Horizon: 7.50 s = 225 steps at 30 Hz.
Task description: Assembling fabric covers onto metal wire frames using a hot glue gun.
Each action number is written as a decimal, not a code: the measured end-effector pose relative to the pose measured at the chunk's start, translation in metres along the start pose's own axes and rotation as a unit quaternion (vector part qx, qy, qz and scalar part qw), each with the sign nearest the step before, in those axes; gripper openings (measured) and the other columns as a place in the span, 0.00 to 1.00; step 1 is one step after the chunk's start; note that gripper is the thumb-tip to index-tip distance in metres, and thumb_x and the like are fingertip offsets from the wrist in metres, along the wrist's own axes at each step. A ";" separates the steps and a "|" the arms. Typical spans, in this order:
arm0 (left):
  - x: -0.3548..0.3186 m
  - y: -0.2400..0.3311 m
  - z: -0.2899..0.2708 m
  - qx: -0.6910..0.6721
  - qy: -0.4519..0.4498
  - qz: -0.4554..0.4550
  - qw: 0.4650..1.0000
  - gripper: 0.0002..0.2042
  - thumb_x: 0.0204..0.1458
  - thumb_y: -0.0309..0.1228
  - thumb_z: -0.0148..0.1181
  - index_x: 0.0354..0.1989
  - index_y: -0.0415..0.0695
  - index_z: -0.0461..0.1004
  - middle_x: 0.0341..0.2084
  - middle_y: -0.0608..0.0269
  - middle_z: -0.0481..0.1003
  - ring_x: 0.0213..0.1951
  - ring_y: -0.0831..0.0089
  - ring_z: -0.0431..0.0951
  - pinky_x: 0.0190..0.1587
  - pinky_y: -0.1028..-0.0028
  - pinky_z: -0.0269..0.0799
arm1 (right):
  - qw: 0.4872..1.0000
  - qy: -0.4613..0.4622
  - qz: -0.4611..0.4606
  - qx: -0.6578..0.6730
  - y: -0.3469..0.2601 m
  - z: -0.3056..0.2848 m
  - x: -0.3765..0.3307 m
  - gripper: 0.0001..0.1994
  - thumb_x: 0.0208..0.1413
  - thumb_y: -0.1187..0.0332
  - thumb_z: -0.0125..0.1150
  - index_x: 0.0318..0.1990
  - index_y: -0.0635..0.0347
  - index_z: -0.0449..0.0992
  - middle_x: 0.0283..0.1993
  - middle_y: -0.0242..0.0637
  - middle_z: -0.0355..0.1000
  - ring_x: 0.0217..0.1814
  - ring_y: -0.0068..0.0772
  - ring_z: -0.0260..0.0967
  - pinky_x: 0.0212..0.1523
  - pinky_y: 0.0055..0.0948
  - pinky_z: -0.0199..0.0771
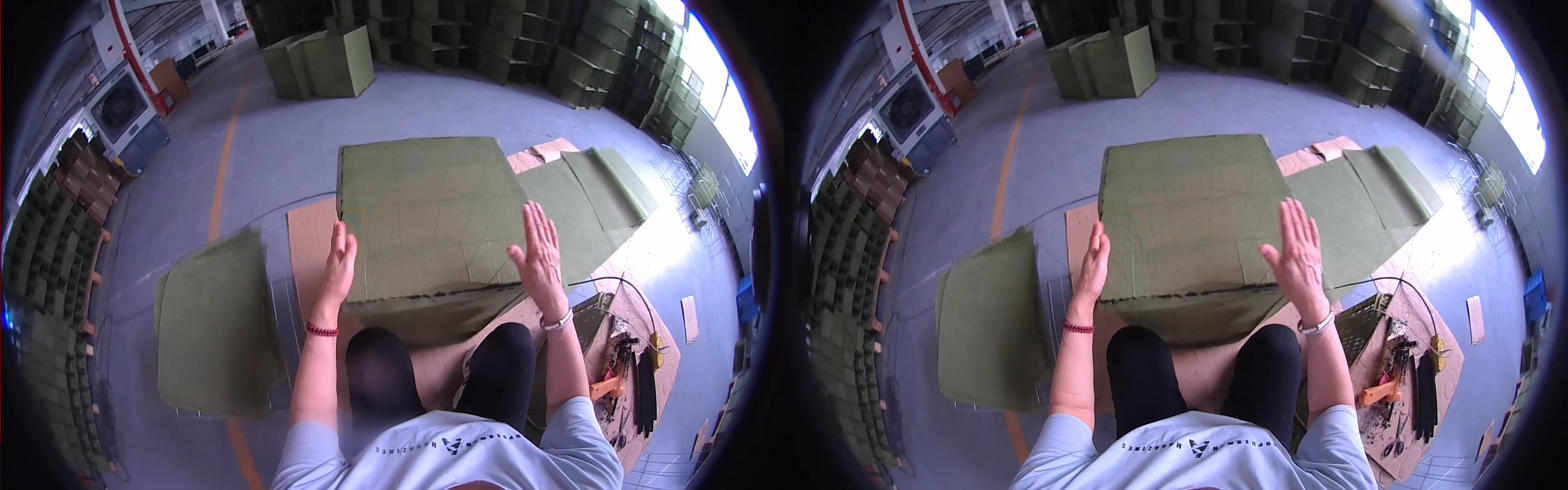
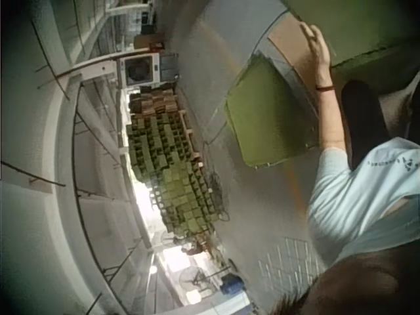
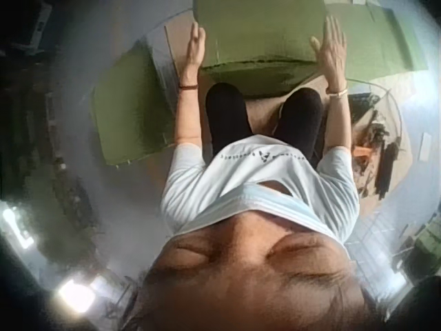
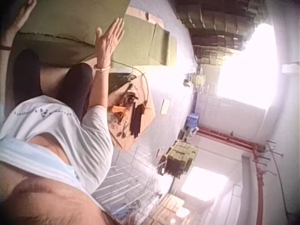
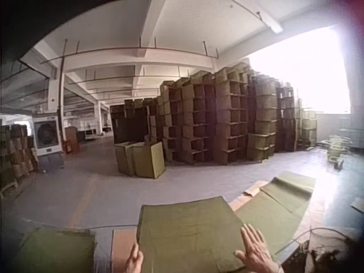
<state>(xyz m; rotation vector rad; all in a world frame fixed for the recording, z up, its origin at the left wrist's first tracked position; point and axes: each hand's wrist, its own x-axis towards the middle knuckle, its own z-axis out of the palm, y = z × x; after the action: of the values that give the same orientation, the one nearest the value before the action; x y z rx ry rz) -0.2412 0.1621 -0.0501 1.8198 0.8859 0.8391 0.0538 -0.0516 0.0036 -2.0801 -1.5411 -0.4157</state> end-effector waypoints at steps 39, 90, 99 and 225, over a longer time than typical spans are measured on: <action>0.314 -0.067 0.015 0.202 0.051 0.075 0.975 0.26 0.60 0.48 0.46 0.31 0.35 0.79 0.24 0.45 0.78 0.29 0.58 0.79 0.35 0.64 0.71 | 0.945 -0.181 0.171 0.212 0.182 0.160 0.244 0.30 0.62 0.42 0.39 0.55 0.62 0.69 0.53 0.53 0.70 0.60 0.51 0.63 0.60 0.40 0.59; 0.070 0.039 0.093 -0.217 0.050 0.010 0.975 0.39 0.61 0.57 0.35 0.69 0.37 0.41 0.70 0.51 0.43 0.70 0.64 0.42 0.70 0.65 0.37 | 1.000 0.004 0.018 -0.004 0.176 0.003 0.102 0.25 0.63 0.47 0.40 0.48 0.56 0.77 0.49 0.43 0.74 0.51 0.45 0.71 0.52 0.36 0.69; -0.023 -0.268 0.150 -0.192 -0.119 -0.519 0.825 0.41 0.54 0.64 0.44 0.69 0.48 0.49 0.69 0.58 0.47 0.69 0.59 0.44 0.64 0.46 0.47 | 0.981 -0.105 0.158 0.025 0.241 -0.003 0.145 0.35 0.59 0.35 0.27 0.53 0.49 0.75 0.52 0.44 0.73 0.53 0.48 0.69 0.56 0.34 0.62; -0.065 0.081 0.070 0.187 -0.215 0.300 0.910 0.12 0.45 0.31 0.66 0.24 0.32 0.74 0.21 0.53 0.75 0.26 0.58 0.74 0.50 0.61 0.70 | 0.876 0.174 0.369 0.256 0.243 -0.083 -0.195 0.15 0.60 0.65 0.56 0.49 0.66 0.74 0.40 0.36 0.77 0.40 0.26 0.75 0.39 0.22 0.72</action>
<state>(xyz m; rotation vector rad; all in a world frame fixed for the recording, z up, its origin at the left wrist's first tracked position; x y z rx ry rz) -0.1988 0.0508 -0.0109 2.5519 0.1925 0.6006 0.2293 -0.3079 -0.0845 -1.8470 -0.4896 -0.0630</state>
